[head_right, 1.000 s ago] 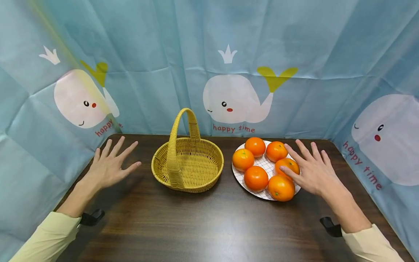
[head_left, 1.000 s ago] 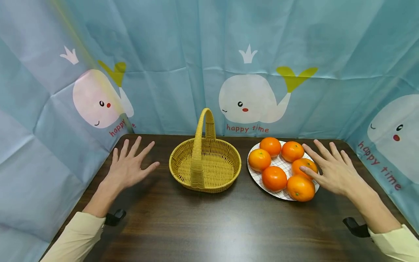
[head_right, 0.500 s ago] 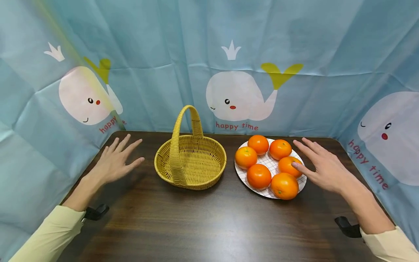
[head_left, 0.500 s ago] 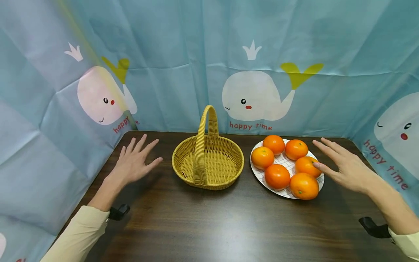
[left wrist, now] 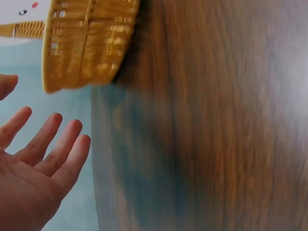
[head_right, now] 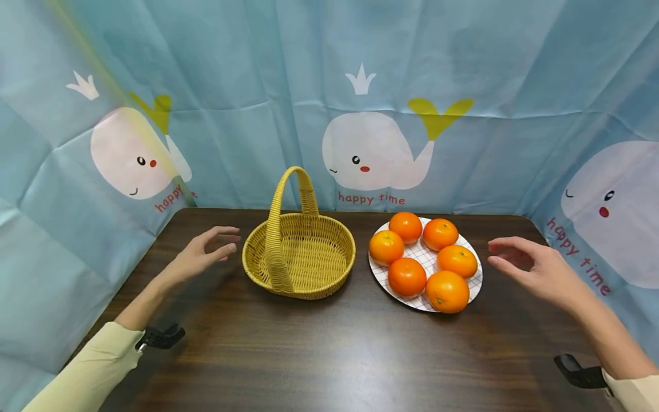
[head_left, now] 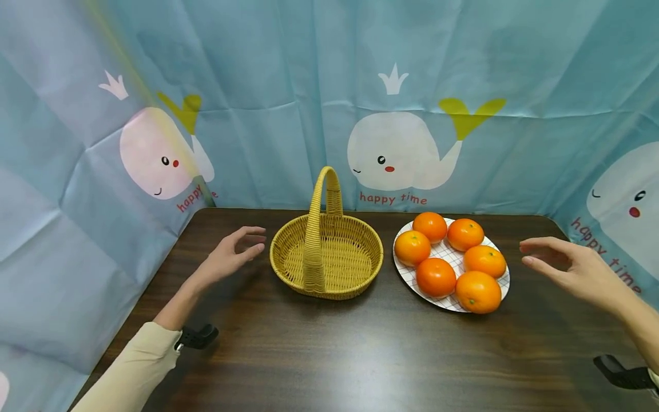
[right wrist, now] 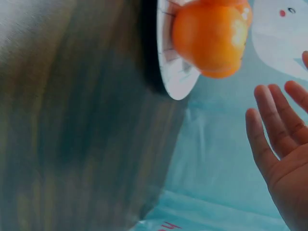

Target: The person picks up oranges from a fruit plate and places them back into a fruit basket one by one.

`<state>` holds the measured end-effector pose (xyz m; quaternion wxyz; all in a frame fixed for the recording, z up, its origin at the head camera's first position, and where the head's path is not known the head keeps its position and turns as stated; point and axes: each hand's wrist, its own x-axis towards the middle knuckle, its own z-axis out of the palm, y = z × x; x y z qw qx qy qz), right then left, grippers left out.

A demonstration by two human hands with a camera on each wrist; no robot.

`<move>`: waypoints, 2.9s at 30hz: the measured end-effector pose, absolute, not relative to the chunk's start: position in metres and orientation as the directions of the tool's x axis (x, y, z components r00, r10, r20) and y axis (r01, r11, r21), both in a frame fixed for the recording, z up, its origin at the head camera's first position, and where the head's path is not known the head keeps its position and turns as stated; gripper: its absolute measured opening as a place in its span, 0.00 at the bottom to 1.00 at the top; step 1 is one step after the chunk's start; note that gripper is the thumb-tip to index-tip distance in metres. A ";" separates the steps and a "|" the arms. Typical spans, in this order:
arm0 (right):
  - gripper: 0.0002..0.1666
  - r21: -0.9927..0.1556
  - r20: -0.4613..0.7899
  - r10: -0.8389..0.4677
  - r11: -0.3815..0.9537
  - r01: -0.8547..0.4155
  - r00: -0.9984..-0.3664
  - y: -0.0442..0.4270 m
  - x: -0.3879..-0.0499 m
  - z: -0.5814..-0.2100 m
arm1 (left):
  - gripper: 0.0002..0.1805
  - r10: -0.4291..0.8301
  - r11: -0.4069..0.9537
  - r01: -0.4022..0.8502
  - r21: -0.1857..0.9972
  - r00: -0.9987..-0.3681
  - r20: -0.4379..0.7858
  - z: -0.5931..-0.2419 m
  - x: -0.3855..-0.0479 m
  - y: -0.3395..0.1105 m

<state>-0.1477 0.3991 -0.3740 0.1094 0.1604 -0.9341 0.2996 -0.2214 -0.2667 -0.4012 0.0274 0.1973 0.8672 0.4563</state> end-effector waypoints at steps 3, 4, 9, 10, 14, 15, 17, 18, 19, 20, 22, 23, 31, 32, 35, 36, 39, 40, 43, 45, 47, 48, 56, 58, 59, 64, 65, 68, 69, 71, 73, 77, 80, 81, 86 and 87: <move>0.18 -0.596 0.288 -0.247 0.710 -0.375 -0.925 0.401 -0.142 -0.381 | 0.25 0.407 0.472 0.332 0.817 -0.904 0.131 -0.403 -0.220 -0.257; 0.19 -0.616 0.287 -0.254 0.689 -0.381 -0.924 0.401 -0.141 -0.384 | 0.25 0.419 0.468 0.336 0.817 -0.899 0.130 -0.404 -0.220 -0.254; 0.26 -0.663 0.264 -0.295 0.635 -0.395 -0.918 0.397 -0.130 -0.393 | 0.27 0.433 0.473 0.328 0.817 -0.895 0.109 -0.406 -0.219 -0.244; 0.28 -0.663 0.252 -0.302 0.639 -0.391 -0.919 0.396 -0.127 -0.394 | 0.28 0.429 0.481 0.326 0.814 -0.897 0.105 -0.407 -0.219 -0.243; 0.38 -0.641 0.194 -0.325 0.673 -0.370 -0.926 0.391 -0.118 -0.396 | 0.28 0.415 0.522 0.327 0.788 -0.904 0.100 -0.408 -0.218 -0.241; 0.40 -0.636 0.181 -0.330 0.679 -0.366 -0.926 0.389 -0.116 -0.396 | 0.29 0.415 0.530 0.329 0.781 -0.905 0.100 -0.408 -0.218 -0.240; 0.44 -0.628 0.160 -0.341 0.688 -0.363 -0.926 0.386 -0.113 -0.396 | 0.29 0.413 0.544 0.333 0.771 -0.905 0.099 -0.409 -0.217 -0.240; 0.45 -0.629 0.148 -0.347 0.690 -0.359 -0.926 0.385 -0.112 -0.396 | 0.30 0.415 0.549 0.336 0.766 -0.905 0.099 -0.409 -0.217 -0.240; 0.46 -0.631 0.135 -0.350 0.691 -0.353 -0.927 0.384 -0.111 -0.397 | 0.30 0.417 0.552 0.337 0.762 -0.904 0.098 -0.409 -0.216 -0.239; 0.47 -0.632 0.122 -0.354 0.693 -0.347 -0.927 0.383 -0.111 -0.398 | 0.30 0.420 0.554 0.341 0.760 -0.902 0.098 -0.409 -0.216 -0.239; 0.48 -0.641 0.095 -0.363 0.690 -0.336 -0.927 0.381 -0.110 -0.400 | 0.30 0.424 0.556 0.342 0.758 -0.901 0.094 -0.409 -0.215 -0.239; 0.49 -0.644 0.087 -0.367 0.689 -0.333 -0.926 0.380 -0.110 -0.401 | 0.30 0.426 0.559 0.343 0.755 -0.900 0.094 -0.409 -0.214 -0.239; 0.50 -0.631 0.080 -0.384 0.695 -0.345 -0.920 0.372 -0.114 -0.407 | 0.30 0.424 0.590 0.358 0.724 -0.900 0.099 -0.411 -0.215 -0.240; 0.49 -0.630 0.080 -0.384 0.695 -0.345 -0.920 0.371 -0.115 -0.408 | 0.30 0.425 0.591 0.359 0.723 -0.900 0.099 -0.411 -0.215 -0.240; 0.48 -0.625 0.084 -0.386 0.698 -0.350 -0.919 0.368 -0.116 -0.411 | 0.30 0.428 0.591 0.360 0.722 -0.898 0.098 -0.412 -0.216 -0.240; 0.48 -0.621 0.089 -0.386 0.699 -0.354 -0.918 0.367 -0.117 -0.411 | 0.30 0.430 0.591 0.361 0.722 -0.898 0.098 -0.412 -0.217 -0.240; 0.48 -0.602 0.110 -0.385 0.708 -0.370 -0.916 0.365 -0.119 -0.413 | 0.30 0.431 0.588 0.362 0.724 -0.897 0.099 -0.411 -0.218 -0.239; 0.48 -0.594 0.117 -0.392 0.709 -0.381 -0.913 0.364 -0.120 -0.413 | 0.30 0.430 0.588 0.363 0.723 -0.897 0.100 -0.411 -0.218 -0.239; 0.48 -0.574 0.146 -0.404 0.709 -0.410 -0.903 0.362 -0.123 -0.415 | 0.30 0.432 0.587 0.365 0.722 -0.896 0.102 -0.411 -0.220 -0.239; 0.48 -0.565 0.165 -0.418 0.702 -0.433 -0.893 0.360 -0.125 -0.416 | 0.30 0.433 0.589 0.366 0.721 -0.896 0.100 -0.411 -0.220 -0.239; 0.48 -0.552 0.179 -0.429 0.702 -0.451 -0.886 0.358 -0.126 -0.418 | 0.30 0.434 0.593 0.365 0.718 -0.895 0.097 -0.411 -0.220 -0.240; 0.47 -0.544 0.182 -0.435 0.703 -0.459 -0.882 0.357 -0.127 -0.419 | 0.30 0.435 0.593 0.365 0.717 -0.895 0.096 -0.411 -0.220 -0.240; 0.46 -0.503 0.216 -0.443 0.713 -0.488 -0.870 0.353 -0.129 -0.418 | 0.30 0.442 0.588 0.372 0.718 -0.891 0.100 -0.412 -0.220 -0.239; 0.45 -0.505 0.217 -0.445 0.711 -0.490 -0.869 0.354 -0.128 -0.416 | 0.30 0.442 0.584 0.372 0.721 -0.891 0.102 -0.411 -0.220 -0.239; 0.45 -0.505 0.217 -0.444 0.711 -0.489 -0.870 0.355 -0.128 -0.414 | 0.30 0.443 0.581 0.372 0.724 -0.891 0.102 -0.411 -0.220 -0.239; 0.47 -0.511 0.234 -0.443 0.701 -0.497 -0.866 0.360 -0.124 -0.406 | 0.30 0.442 0.567 0.370 0.736 -0.890 0.106 -0.410 -0.217 -0.240; 0.47 -0.514 0.241 -0.445 0.695 -0.503 -0.862 0.361 -0.124 -0.404 | 0.30 0.443 0.562 0.368 0.741 -0.890 0.106 -0.409 -0.217 -0.240; 0.49 -0.536 0.250 -0.458 0.668 -0.516 -0.853 0.364 -0.122 -0.398 | 0.31 0.444 0.544 0.360 0.758 -0.890 0.105 -0.409 -0.215 -0.241; 0.49 -0.550 0.247 -0.458 0.660 -0.513 -0.854 0.364 -0.121 -0.395 | 0.31 0.444 0.538 0.358 0.763 -0.890 0.104 -0.409 -0.215 -0.242; 0.50 -0.569 0.244 -0.460 0.645 -0.510 -0.854 0.365 -0.120 -0.391 | 0.32 0.444 0.530 0.352 0.772 -0.890 0.101 -0.408 -0.214 -0.242; 0.51 -0.577 0.245 -0.458 0.639 -0.509 -0.854 0.366 -0.120 -0.386 | 0.32 0.444 0.525 0.343 0.779 -0.891 0.094 -0.407 -0.214 -0.243; 0.53 -0.579 0.270 -0.443 0.635 -0.512 -0.855 0.364 -0.122 -0.375 | 0.33 0.445 0.516 0.329 0.791 -0.892 0.080 -0.408 -0.214 -0.244; 0.54 -0.578 0.290 -0.434 0.631 -0.517 -0.853 0.360 -0.126 -0.369 | 0.33 0.445 0.506 0.321 0.801 -0.892 0.077 -0.409 -0.214 -0.244; 0.55 -0.580 0.295 -0.432 0.628 -0.519 -0.852 0.359 -0.128 -0.368 | 0.33 0.445 0.502 0.320 0.803 -0.892 0.077 -0.410 -0.215 -0.244; 0.54 -0.590 0.301 -0.446 0.607 -0.532 -0.843 0.352 -0.134 -0.362 | 0.34 0.436 0.492 0.307 0.815 -0.897 0.074 -0.410 -0.214 -0.244; 0.54 -0.592 0.300 -0.448 0.605 -0.533 -0.842 0.350 -0.135 -0.361 | 0.34 0.433 0.492 0.304 0.816 -0.898 0.074 -0.410 -0.214 -0.244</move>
